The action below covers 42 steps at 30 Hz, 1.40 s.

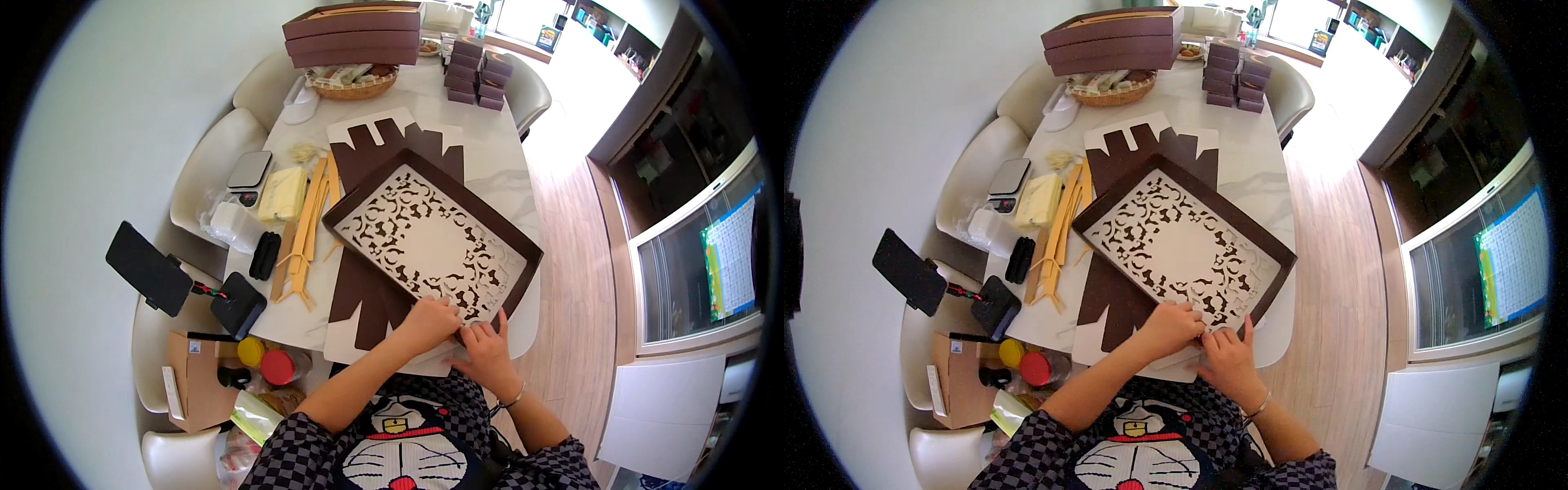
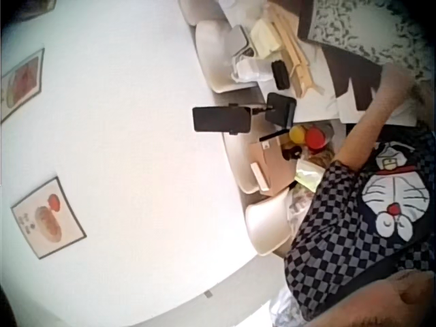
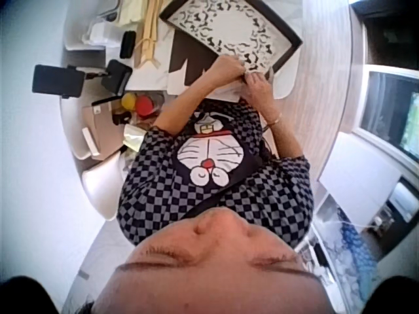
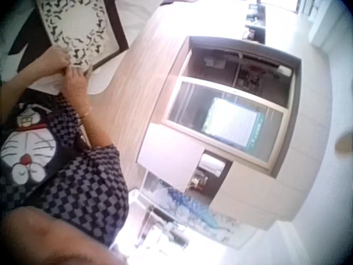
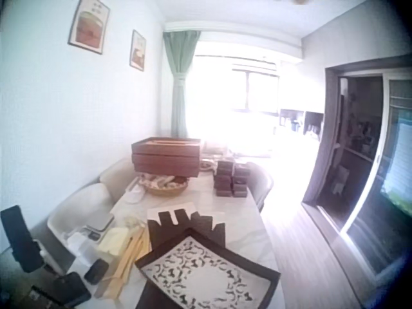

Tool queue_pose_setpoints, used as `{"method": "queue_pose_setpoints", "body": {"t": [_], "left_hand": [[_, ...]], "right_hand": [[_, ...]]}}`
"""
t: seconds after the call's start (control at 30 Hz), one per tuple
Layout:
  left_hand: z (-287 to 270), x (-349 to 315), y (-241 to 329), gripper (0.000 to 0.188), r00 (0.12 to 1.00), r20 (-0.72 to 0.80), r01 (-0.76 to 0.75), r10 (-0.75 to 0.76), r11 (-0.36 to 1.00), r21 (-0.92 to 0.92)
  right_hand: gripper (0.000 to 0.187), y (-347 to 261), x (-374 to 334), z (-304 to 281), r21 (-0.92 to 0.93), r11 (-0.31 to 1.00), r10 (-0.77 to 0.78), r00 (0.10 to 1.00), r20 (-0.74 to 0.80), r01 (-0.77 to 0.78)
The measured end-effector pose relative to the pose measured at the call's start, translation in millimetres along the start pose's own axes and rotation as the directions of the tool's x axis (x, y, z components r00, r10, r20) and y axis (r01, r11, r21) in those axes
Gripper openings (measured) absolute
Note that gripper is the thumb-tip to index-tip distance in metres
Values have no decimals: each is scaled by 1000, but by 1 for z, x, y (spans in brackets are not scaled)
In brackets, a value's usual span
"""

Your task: The person assembles a brown decorative box by folding cardstock edges and securing the tabs by hand. They handle several pieces of cardstock and place a laser-cut decorative paper insert into the box.

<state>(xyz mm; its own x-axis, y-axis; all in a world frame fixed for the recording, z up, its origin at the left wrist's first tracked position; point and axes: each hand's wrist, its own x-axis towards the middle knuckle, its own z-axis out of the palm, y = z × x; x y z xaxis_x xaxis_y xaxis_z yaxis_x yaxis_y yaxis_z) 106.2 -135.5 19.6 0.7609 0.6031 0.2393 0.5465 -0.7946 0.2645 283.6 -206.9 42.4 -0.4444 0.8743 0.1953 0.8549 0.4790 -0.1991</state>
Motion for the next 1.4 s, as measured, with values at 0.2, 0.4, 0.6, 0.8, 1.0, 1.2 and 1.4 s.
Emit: {"method": "queue_pose_setpoints", "body": {"t": [0.2, 0.4, 0.6, 0.8, 1.0, 1.2, 1.4], "left_hand": [[-16, 2, -3, 16, 995, -25, 95, -94, 995, 44], [-32, -20, -28, 14, 922, 162, 350, -352, 936, 41], [-10, -25, -19, 15, 916, 204, 351, -346, 936, 11], [-3, -30, -22, 19, 931, 145, 340, -336, 940, -5], [-34, -53, -29, 18, 926, 87, 361, -368, 929, 82], [-21, -69, -36, 21, 945, -26, 328, -327, 934, 140], [-42, -69, -34, 24, 932, -156, 306, -328, 940, -152]], "right_hand": [[13, 50, -4, -36, 61, 996, 63, 997, -40, -60], [15, 82, -4, -44, -110, 979, 165, 984, -65, -171], [10, 46, 22, 8, 18, 991, 131, 987, 95, -133], [6, 56, 27, 11, 53, 995, 82, 987, 137, -90], [5, 77, 27, 1, -56, 990, 137, 986, 97, -132], [16, 26, 47, 9, -38, 999, 29, 1000, 5, -29], [29, -21, 56, 39, -76, 997, -28, 992, -125, 18]]}}
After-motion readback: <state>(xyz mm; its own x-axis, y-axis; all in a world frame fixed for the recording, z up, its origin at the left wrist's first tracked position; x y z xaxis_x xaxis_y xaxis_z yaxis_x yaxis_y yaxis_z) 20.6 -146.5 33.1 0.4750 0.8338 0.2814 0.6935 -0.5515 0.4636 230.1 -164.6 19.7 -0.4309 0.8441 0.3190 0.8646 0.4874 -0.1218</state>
